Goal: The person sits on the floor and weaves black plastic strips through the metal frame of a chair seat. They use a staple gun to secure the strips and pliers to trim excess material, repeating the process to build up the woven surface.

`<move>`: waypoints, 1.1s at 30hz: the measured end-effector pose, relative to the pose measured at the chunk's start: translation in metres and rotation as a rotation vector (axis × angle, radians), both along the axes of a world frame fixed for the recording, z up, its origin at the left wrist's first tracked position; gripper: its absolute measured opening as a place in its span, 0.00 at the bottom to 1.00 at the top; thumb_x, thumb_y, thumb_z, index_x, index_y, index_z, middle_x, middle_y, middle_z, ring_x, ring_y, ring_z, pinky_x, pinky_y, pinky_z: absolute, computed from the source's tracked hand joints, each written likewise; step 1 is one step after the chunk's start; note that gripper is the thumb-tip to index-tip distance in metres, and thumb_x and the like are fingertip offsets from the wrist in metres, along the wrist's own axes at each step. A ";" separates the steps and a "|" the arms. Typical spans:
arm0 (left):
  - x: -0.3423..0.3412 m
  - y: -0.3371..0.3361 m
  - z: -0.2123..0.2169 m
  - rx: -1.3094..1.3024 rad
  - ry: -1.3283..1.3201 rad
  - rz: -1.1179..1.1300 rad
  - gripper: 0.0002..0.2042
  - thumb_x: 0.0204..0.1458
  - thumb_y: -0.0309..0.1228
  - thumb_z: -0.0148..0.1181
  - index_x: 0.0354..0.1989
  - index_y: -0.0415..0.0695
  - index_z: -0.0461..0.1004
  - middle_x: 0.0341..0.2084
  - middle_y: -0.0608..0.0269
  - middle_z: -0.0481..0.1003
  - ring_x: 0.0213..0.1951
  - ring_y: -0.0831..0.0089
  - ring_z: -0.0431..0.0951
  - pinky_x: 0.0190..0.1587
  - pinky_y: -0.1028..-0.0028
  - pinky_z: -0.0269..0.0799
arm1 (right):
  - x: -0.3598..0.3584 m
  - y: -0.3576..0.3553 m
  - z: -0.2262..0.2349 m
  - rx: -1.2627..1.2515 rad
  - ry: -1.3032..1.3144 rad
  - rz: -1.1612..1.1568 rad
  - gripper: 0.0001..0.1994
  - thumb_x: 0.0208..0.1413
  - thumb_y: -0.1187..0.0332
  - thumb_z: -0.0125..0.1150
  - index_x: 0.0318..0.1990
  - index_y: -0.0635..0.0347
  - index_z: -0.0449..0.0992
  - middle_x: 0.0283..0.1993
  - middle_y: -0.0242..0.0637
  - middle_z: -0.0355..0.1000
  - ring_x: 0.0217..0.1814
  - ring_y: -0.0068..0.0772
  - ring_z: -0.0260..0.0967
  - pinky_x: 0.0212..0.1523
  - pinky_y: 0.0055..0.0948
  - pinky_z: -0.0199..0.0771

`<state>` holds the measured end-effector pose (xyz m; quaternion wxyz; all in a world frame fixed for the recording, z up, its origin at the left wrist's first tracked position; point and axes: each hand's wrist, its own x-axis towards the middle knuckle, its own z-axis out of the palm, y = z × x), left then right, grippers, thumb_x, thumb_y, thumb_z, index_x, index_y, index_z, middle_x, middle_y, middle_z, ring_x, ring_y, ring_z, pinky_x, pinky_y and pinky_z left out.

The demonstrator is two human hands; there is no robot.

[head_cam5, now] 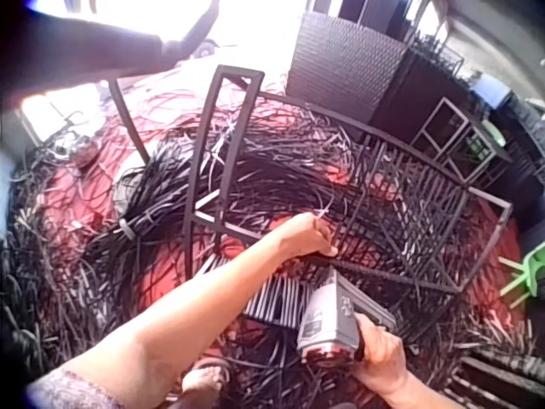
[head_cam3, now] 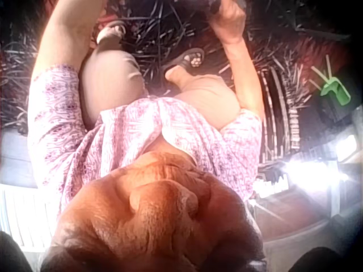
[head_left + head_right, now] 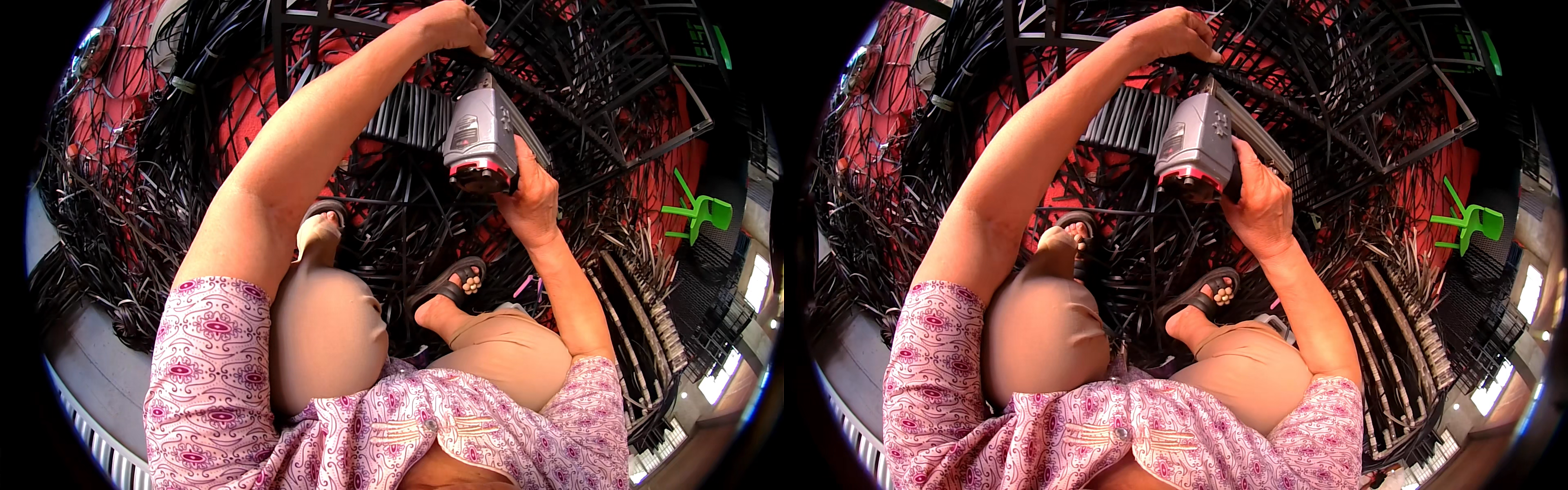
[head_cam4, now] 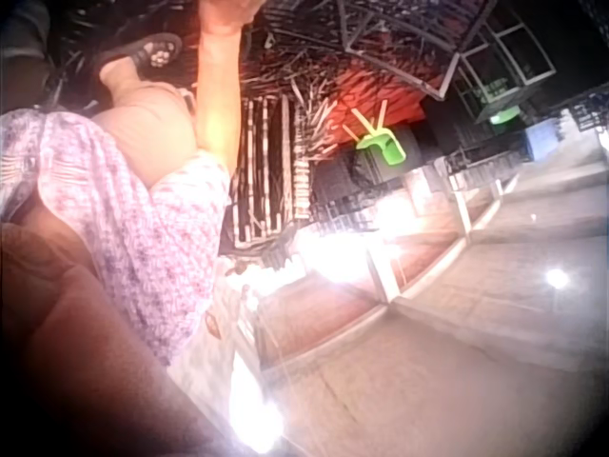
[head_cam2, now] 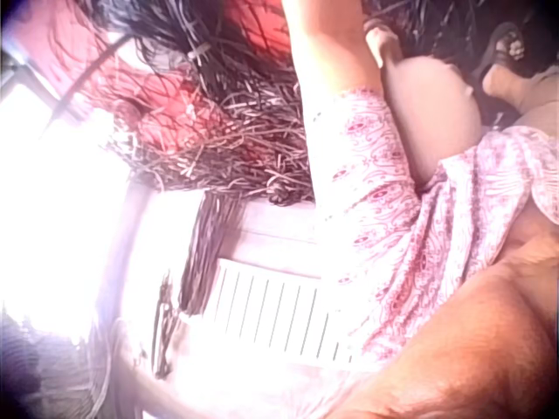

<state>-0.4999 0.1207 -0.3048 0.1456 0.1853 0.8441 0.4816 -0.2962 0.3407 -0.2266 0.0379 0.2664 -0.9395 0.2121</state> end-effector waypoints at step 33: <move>0.010 -0.008 0.018 0.161 -0.175 0.012 0.09 0.45 0.33 0.72 0.27 0.40 0.83 0.20 0.65 0.76 0.25 0.75 0.73 0.32 0.69 0.68 | -0.001 0.014 0.017 -0.217 -0.234 -0.145 0.32 0.44 0.72 0.76 0.59 0.61 0.69 0.44 0.49 0.80 0.44 0.47 0.81 0.44 0.37 0.81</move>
